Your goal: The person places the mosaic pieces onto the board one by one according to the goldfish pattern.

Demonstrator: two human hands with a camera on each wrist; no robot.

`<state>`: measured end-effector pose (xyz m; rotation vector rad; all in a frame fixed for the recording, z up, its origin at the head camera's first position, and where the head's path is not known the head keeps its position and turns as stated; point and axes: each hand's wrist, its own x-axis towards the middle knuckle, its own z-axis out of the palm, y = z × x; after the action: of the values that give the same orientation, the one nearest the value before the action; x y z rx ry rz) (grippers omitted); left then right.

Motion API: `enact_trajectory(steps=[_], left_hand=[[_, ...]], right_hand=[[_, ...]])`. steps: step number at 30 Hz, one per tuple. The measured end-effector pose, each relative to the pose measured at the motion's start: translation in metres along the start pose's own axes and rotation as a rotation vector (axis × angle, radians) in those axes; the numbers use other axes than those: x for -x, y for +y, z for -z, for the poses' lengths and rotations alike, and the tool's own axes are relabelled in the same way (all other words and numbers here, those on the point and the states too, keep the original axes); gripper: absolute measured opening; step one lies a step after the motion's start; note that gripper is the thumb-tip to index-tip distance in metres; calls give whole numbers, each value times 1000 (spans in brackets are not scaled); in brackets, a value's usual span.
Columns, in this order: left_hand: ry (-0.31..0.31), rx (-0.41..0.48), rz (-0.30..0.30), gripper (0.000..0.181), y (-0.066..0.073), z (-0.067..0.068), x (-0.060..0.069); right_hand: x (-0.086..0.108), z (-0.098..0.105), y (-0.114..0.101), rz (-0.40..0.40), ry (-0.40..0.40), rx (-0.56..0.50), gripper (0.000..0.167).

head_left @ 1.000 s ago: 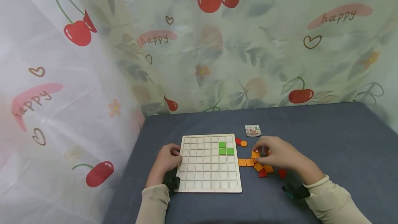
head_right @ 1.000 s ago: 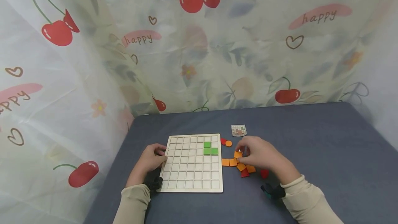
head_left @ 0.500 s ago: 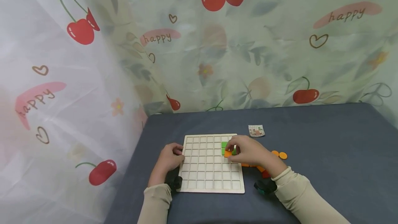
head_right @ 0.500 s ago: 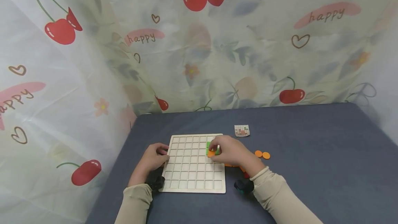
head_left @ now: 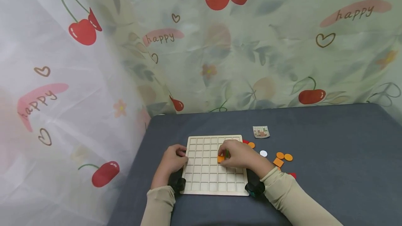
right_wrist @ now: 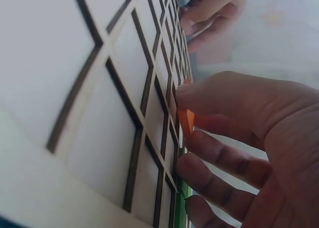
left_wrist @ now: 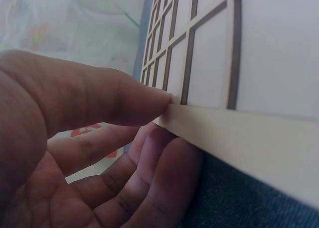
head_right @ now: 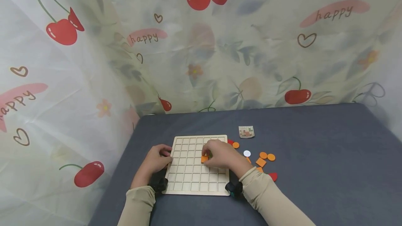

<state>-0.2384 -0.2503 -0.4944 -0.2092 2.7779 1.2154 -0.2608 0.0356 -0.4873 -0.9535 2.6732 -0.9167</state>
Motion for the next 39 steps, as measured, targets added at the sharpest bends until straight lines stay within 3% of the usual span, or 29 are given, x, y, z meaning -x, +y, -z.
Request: enact_trajectory(steps=[23,33,39], left_hand=[[-2,12,-1,39,0,-1,0],[3,11,-13,41,-1,-1,-1],[5,-1,-24,41,-2,-1,-1]], right_hand=[[8,6,0,24,-12,11,16],[42,49,18,-16,47,29,17],[71,66,35,-90,56,64,18]])
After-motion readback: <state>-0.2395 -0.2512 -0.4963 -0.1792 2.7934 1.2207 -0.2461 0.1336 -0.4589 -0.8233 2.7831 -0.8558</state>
